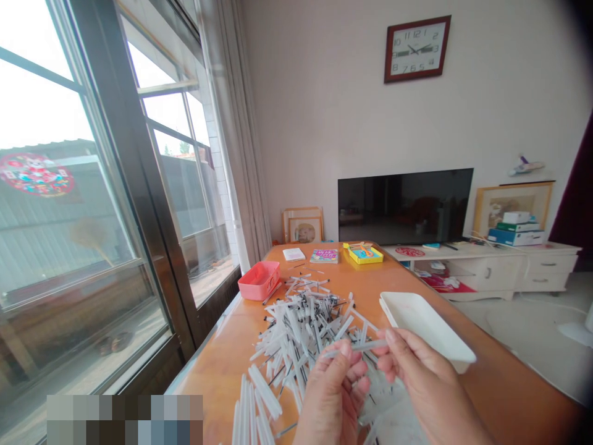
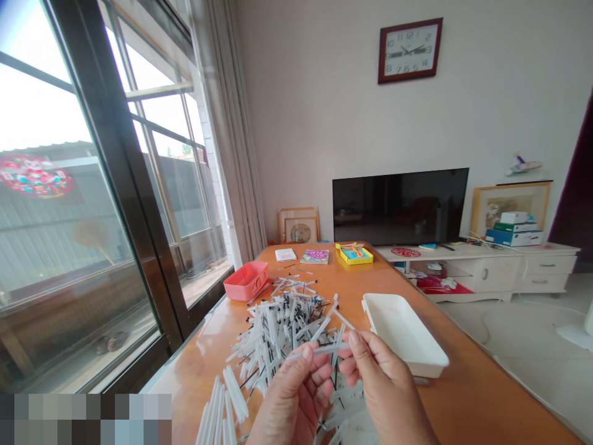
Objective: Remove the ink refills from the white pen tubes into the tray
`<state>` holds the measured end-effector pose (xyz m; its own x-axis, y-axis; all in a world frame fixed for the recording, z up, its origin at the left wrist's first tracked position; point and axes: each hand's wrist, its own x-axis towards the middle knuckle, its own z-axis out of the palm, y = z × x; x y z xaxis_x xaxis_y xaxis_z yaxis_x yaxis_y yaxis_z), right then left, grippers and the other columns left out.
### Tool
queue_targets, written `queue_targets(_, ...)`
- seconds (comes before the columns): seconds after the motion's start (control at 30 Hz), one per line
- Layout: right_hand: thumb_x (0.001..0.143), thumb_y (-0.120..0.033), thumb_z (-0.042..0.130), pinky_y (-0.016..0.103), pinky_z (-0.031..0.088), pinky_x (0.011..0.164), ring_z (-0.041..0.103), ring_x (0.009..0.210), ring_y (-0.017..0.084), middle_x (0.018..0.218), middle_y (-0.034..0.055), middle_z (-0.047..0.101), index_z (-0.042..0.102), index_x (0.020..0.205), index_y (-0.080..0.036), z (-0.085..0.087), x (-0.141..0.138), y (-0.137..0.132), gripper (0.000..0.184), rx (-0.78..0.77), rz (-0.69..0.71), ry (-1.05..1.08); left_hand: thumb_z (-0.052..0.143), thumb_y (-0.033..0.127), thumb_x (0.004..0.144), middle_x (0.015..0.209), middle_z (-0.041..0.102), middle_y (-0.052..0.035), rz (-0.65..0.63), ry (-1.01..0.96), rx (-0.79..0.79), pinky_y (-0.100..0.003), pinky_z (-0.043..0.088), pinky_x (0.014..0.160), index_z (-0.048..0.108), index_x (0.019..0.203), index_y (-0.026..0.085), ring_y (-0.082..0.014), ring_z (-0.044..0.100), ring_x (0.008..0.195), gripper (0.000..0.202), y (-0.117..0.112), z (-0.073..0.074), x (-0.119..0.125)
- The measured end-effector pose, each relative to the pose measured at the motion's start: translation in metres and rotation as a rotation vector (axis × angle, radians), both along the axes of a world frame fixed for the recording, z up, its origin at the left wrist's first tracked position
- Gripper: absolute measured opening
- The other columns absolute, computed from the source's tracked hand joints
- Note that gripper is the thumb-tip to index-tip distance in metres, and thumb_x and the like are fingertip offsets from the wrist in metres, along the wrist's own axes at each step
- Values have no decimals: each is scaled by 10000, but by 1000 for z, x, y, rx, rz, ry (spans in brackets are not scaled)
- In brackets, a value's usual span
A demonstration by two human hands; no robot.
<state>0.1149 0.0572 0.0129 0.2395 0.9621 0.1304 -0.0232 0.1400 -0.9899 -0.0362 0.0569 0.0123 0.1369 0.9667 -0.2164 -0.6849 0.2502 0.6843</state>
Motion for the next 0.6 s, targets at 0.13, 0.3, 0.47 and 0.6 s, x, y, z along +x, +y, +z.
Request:
queue_targets(0.13, 931, -635, 496, 261, 472, 586, 575, 631, 143, 758, 31, 672, 666, 956, -186, 15, 19, 5, 482, -49, 38, -262, 745, 497, 808, 1143, 696, -101, 252, 543, 334, -314, 491, 921, 680, 1123, 196, -221, 637, 1063, 441, -2, -1, -6)
queue_targets(0.3, 958, -602, 459, 232, 443, 536, 573, 595, 121, 749, 5, 646, 653, 920, -184, 20, 13, 9, 462, -39, 390, -378, 599, 553, 887, 984, 725, -108, 131, 910, 633, -325, 487, 850, 722, 1074, 207, -235, 633, 928, 412, -6, -11, -1)
queue_targets(0.47, 1059, -434, 203, 241, 536, 667, 680, 775, 136, 987, 44, 712, 611, 1199, -205, 22, 26, 66, 489, -112, 147, -839, 486, 627, 920, 767, 656, -53, -5, 922, 533, -256, 440, 663, 694, 908, 195, -178, 578, 729, 480, 1, -20, 2)
queue_targets(0.6, 1025, -317, 457, 347, 531, 904, 656, 1034, 201, 1135, 90, 686, 658, 1133, -173, 21, 45, 140, 270, -244, 55, -1109, 496, 670, 896, 771, 647, -48, -30, 867, 472, -244, 428, 637, 684, 924, 187, -162, 555, 695, 519, 4, -25, 4)
